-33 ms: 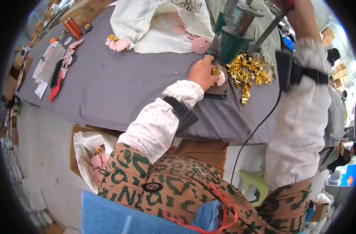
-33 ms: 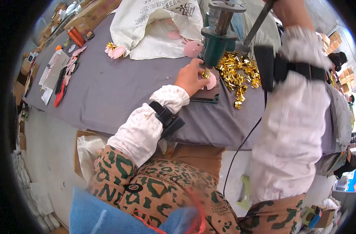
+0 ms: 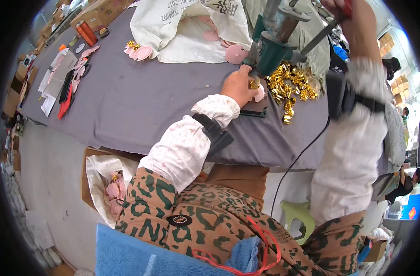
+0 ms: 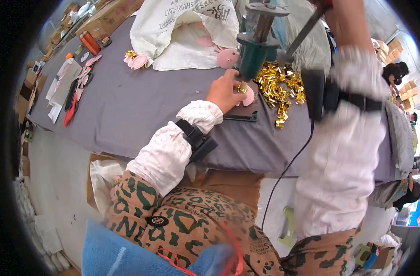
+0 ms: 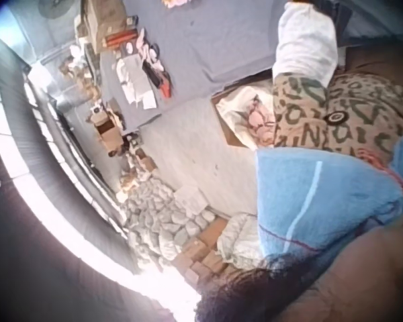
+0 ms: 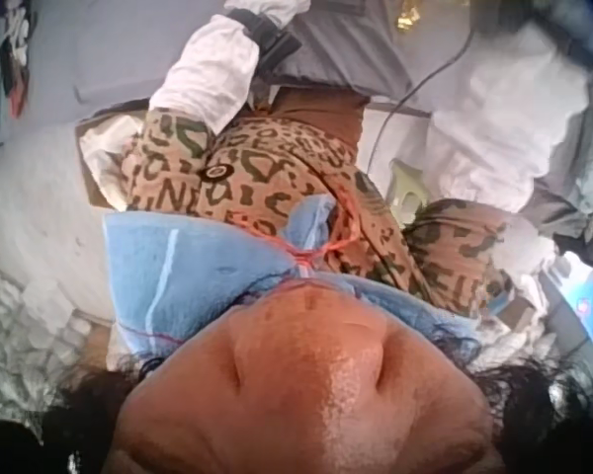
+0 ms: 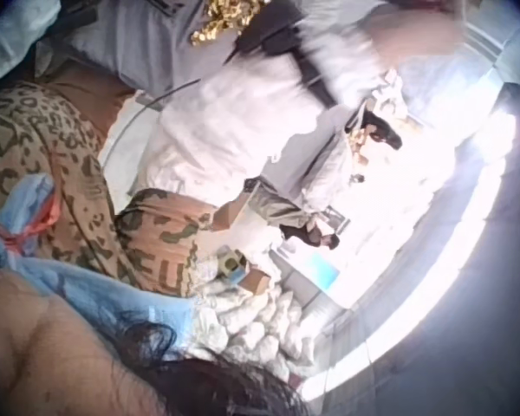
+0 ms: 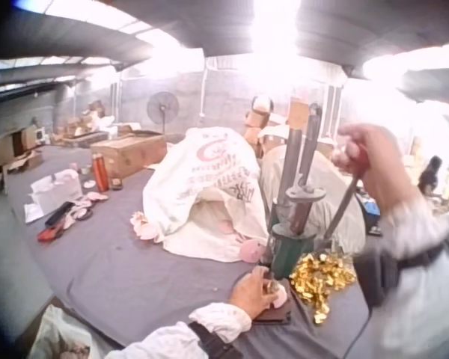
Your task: Using a manual press tool to attach metal bells to circular pink plastic bases at an assembly table.
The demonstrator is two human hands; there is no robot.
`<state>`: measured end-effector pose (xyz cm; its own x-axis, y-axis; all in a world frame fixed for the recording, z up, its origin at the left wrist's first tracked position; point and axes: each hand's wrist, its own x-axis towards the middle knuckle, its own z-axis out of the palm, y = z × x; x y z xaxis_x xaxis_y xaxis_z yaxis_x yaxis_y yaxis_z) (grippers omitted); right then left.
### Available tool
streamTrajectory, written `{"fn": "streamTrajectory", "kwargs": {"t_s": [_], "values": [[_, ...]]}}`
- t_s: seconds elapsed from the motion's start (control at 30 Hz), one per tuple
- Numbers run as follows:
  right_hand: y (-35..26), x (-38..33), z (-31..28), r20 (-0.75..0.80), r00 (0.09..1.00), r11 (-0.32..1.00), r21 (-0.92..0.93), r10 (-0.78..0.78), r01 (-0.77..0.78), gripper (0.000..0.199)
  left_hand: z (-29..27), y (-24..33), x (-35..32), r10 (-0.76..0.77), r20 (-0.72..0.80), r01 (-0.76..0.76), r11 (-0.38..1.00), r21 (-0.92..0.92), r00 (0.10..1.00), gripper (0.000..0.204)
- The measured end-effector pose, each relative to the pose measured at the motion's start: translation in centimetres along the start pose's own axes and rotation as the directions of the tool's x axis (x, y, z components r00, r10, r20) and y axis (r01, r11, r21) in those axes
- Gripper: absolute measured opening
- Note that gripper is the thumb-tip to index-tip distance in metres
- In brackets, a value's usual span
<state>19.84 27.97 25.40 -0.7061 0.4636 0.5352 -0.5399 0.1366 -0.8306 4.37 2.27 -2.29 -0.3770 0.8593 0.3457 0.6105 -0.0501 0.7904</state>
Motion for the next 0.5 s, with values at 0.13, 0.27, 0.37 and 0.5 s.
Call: {"fn": "streamTrajectory", "kwargs": {"t_s": [0.13, 0.27, 0.37, 0.5], "values": [[2.3, -16.0, 14.5, 0.002, 0.940, 0.756, -0.593, -0.342, 0.276, 0.013, -1.7, -0.5, -0.9, -0.021, 0.005, 0.021, 0.999, 0.025, 1.000, 0.070], [9.1, -27.8, 16.4, 0.072, 0.936, 0.586, -0.762, -0.345, 0.275, 0.036, -1.2, -0.4, -0.4, 0.024, 0.028, -0.025, 0.998, 0.061, 0.999, 0.073], [8.7, -27.5, 16.7, 0.096, 0.963, 0.530, -0.819, -0.252, 0.220, 0.032, -1.1, -0.5, -0.3, -0.020, 0.024, 0.016, 0.988, 0.152, 0.999, 0.070], [3.5, -21.4, 16.8, -0.006, 0.979, 0.730, -0.667, -0.205, 0.149, 0.032, -1.7, -0.9, -0.5, -0.048, -0.023, 0.050, 0.992, 0.118, 0.999, 0.063]]}}
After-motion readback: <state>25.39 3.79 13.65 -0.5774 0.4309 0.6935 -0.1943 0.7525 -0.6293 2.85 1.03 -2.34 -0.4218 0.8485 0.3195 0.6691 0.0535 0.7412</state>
